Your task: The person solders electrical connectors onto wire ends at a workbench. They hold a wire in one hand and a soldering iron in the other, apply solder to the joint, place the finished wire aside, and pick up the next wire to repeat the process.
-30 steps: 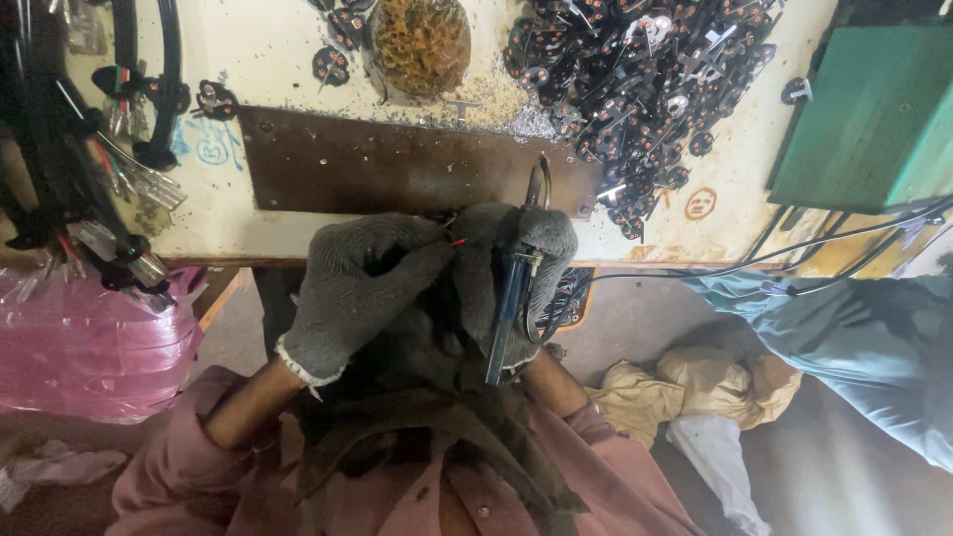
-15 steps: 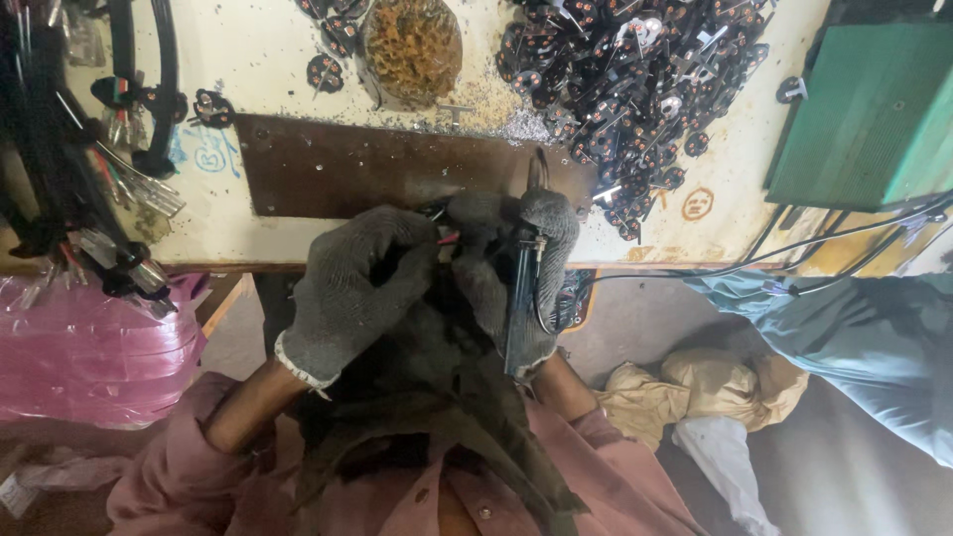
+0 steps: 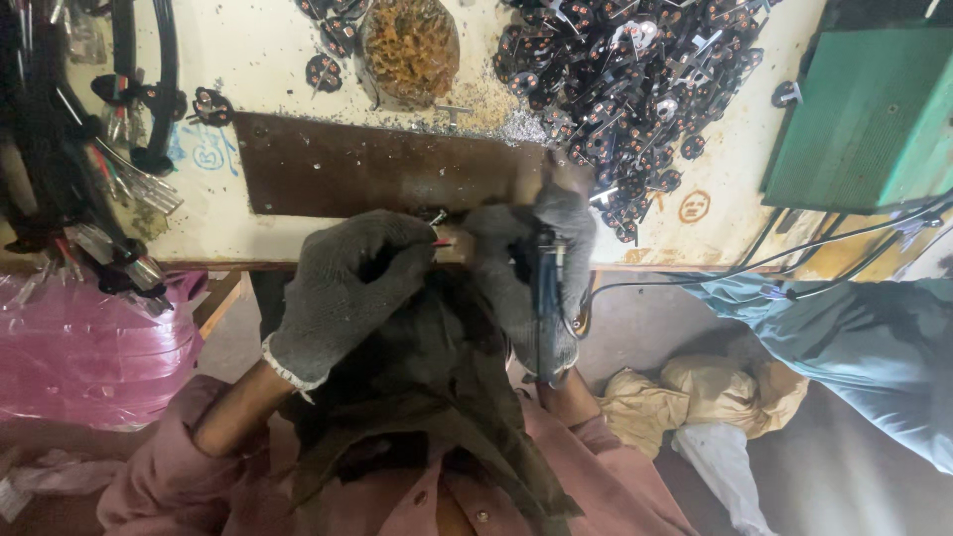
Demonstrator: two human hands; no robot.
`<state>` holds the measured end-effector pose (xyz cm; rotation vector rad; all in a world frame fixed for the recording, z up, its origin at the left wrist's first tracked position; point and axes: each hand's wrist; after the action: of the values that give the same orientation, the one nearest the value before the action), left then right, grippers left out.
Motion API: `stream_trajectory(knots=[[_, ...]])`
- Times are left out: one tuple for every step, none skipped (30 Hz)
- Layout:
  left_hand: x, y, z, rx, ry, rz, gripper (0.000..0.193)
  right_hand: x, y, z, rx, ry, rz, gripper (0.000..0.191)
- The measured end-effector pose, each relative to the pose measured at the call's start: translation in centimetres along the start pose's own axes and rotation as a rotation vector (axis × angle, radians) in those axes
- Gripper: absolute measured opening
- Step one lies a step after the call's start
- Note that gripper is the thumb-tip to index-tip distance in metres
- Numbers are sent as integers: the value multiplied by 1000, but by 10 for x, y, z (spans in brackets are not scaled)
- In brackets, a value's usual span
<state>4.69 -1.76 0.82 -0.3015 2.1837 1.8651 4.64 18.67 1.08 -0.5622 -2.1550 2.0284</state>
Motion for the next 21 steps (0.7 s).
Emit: stream_trajectory(knots=[[0,-1,0,19,-21,58,18,-1,0,-5,-294,-106,-140,18],[0,-1,-1,37,-42,116,19,-2,1,-8,-586,-212,-279,28],[1,-2,-2,55,-61,178,21,-3,4,-10,-593,-199,-304,27],[2,-2,0,9,-85,83,18,-6,6,-11,-598,-187,-334,27],[1,-2,1,-35,-107,-14,16,-8,8,-11,-600,-178,-364,27],[0,-2,3,-80,-130,-114,14,-12,11,-10,-513,-166,-247,23],[-2,-2,8,-134,-94,-177,12,-15,15,-9,-427,-152,-132,19],[-5,-4,12,-190,-58,-241,11,-19,19,-7,-341,-140,-18,16],[-8,-6,17,-245,-21,-306,10,-24,22,-7,-439,-91,-112,16],[-12,-10,22,-259,18,-260,9,-30,25,-7,-534,-40,-206,15],[-16,-14,26,-275,57,-217,9,-36,30,-6,-633,11,-297,16],[-20,-18,29,-295,98,-179,9,-42,37,-5,-501,65,-159,17],[-23,-22,31,-317,110,-228,10,-47,46,-2,-366,117,-24,19],[-24,-25,32,-334,118,-272,11,-50,54,-2,-226,174,110,21],[-24,-25,33,-352,127,-315,12,-51,61,-4,-225,167,91,21],[-23,-23,33,-335,109,-321,12,-51,67,-6,-225,159,70,20],[-20,-18,32,-319,90,-328,13,-50,70,-8,-226,153,50,20],[-15,-10,30,-302,72,-337,14,-48,71,-9,-227,145,31,20],[-10,0,28,-249,83,-275,12,-45,69,-11,-228,138,15,20],[-3,12,25,-196,94,-211,10,-40,63,-11,-228,131,-4,20],[5,23,20,-144,107,-146,9,-36,56,-10,-253,153,-79,15]])
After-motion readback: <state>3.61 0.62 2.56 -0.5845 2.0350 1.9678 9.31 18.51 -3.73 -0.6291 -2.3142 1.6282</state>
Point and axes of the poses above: each hand's wrist, its own x-axis towards the middle knuckle, its own z-axis out of the palm, y = z × x, and after that the axes turned 14 degrees about y, right-handed
